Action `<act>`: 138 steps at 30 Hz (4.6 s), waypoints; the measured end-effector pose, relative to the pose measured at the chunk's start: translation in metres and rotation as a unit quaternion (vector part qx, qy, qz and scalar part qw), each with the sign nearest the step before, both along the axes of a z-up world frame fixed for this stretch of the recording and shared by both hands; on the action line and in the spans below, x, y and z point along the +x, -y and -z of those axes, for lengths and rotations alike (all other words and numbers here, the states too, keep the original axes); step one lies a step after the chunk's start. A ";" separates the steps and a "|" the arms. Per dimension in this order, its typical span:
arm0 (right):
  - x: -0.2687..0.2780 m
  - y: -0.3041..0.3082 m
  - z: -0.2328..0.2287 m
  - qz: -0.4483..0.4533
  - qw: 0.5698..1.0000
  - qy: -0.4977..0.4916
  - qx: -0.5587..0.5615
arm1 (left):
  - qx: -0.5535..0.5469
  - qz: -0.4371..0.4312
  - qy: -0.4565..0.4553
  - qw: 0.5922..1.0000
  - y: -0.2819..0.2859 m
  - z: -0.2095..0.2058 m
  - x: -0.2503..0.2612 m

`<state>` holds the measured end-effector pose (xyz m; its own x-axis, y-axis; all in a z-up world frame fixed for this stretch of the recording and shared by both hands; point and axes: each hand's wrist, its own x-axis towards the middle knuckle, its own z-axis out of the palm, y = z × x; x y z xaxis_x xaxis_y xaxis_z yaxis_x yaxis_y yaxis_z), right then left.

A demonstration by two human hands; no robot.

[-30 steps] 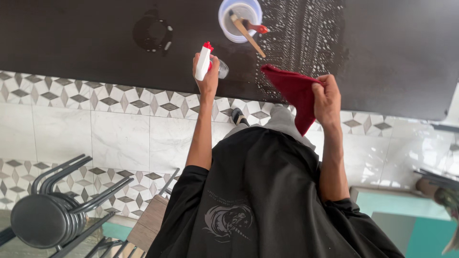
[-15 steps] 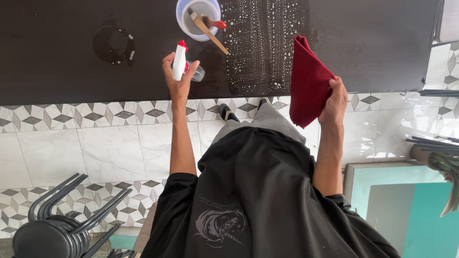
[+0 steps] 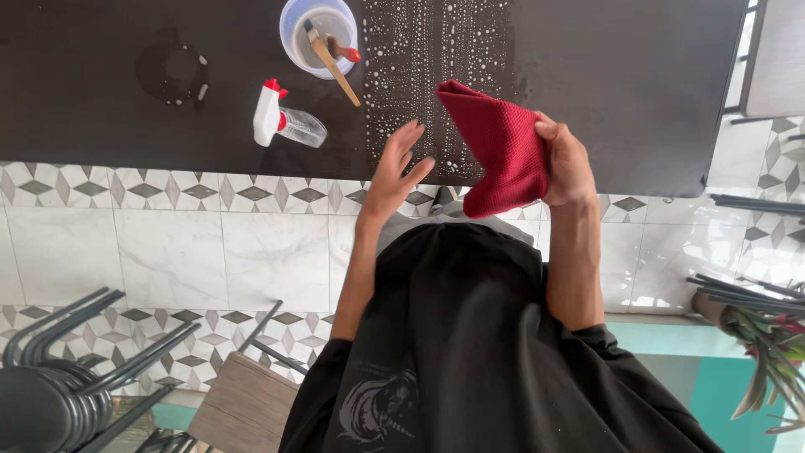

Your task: The person sprays a cleaning solution onto a dark tabletop and scrubs the surface with a small brush. They then wipe the area with a red cloth, spreading and removing the foam to clean the table.

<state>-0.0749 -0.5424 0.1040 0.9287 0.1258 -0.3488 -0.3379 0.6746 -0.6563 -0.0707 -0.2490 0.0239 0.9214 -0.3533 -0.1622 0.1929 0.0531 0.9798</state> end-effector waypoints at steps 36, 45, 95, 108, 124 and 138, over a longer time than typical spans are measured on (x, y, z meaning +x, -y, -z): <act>0.026 0.005 0.049 -0.207 0.960 -0.117 -0.146 | 0.075 -0.103 -0.020 0.992 0.138 -0.008 0.011; 0.016 0.012 0.061 -0.201 0.964 -0.058 -0.164 | 0.430 -0.091 -0.066 0.896 0.142 -0.027 0.004; -0.064 -0.098 0.147 0.020 0.661 -0.238 -0.711 | 0.527 0.114 0.408 0.737 -0.114 0.145 0.071; -0.032 -0.139 0.189 -0.040 0.569 -0.328 -0.753 | 0.504 0.121 0.406 0.753 -0.120 0.179 0.083; 0.070 -0.114 0.224 -0.090 0.507 -0.190 -0.836 | 0.521 0.101 0.416 0.739 -0.121 0.185 0.075; 0.136 -0.184 0.216 -0.207 0.492 0.007 -0.846 | 0.516 0.099 0.387 0.758 -0.122 0.187 0.074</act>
<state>0.0612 -0.3580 -0.1117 0.9498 -0.1540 -0.2725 -0.2038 -0.9651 -0.1647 0.0028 -0.1269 -0.1636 0.8266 -0.5508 0.1155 -0.5573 -0.7728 0.3035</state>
